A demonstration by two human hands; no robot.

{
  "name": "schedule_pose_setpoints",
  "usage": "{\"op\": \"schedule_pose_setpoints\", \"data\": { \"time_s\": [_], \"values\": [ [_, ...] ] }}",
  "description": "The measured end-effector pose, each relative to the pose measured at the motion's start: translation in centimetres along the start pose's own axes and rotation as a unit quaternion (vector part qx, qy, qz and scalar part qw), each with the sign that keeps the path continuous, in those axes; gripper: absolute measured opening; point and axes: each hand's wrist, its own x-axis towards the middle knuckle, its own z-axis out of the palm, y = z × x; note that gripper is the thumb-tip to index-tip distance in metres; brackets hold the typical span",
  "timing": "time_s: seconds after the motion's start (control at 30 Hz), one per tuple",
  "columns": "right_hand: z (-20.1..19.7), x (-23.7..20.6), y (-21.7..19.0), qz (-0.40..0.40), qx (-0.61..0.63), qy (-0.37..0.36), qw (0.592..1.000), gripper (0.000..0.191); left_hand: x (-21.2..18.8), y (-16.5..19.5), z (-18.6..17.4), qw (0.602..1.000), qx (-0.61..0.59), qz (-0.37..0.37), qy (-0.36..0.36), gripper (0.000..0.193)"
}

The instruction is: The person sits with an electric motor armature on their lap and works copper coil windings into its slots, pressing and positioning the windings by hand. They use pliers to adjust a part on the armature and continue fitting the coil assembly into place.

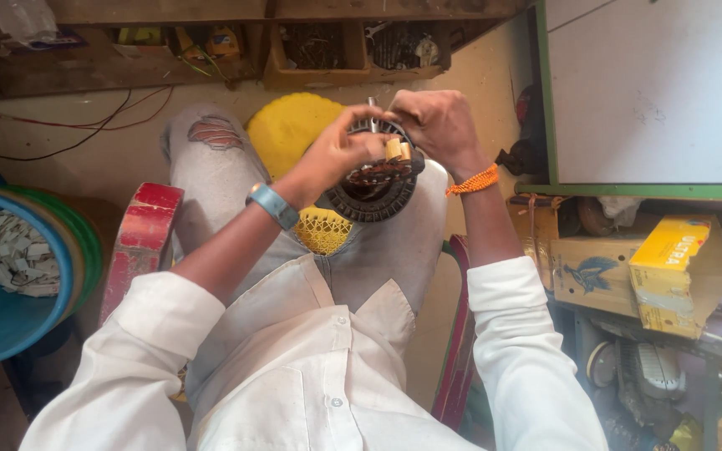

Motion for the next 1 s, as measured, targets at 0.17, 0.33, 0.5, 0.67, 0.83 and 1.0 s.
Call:
{"op": "schedule_pose_setpoints", "data": {
  "time_s": [0.17, 0.33, 0.5, 0.67, 0.83, 1.0],
  "values": [
    [-1.7, 1.5, -2.0, 0.038, 0.113, 0.017, 0.993, 0.012, 0.7, 0.4, -0.4, 0.987, -0.054, -0.128, 0.081, 0.057],
    [-5.6, -1.0, -7.2, 0.11, 0.085, 0.055, 0.989, 0.02, 1.5, 0.4, -1.0, 0.994, -0.015, -0.099, 0.039, 0.052],
    [-4.4, -5.3, -12.1, 0.229, 0.061, 0.112, 0.965, 0.022, 2.0, -0.3, -2.4, 0.997, 0.073, -0.033, -0.021, 0.026],
    [1.9, -10.9, -12.7, 0.394, 0.156, 0.127, 0.897, 0.021, 2.0, -0.7, -2.8, 0.995, 0.087, -0.015, -0.036, 0.022],
    [6.6, -15.0, -11.1, 0.459, 0.263, 0.172, 0.831, 0.026, 0.9, 0.6, -1.5, 0.995, 0.084, -0.042, -0.024, 0.041],
    [2.8, -14.5, -7.3, 0.398, 0.152, 0.226, 0.876, 0.019, -0.5, 0.6, 1.3, 0.945, 0.312, 0.088, 0.032, 0.049]
  ]
}}
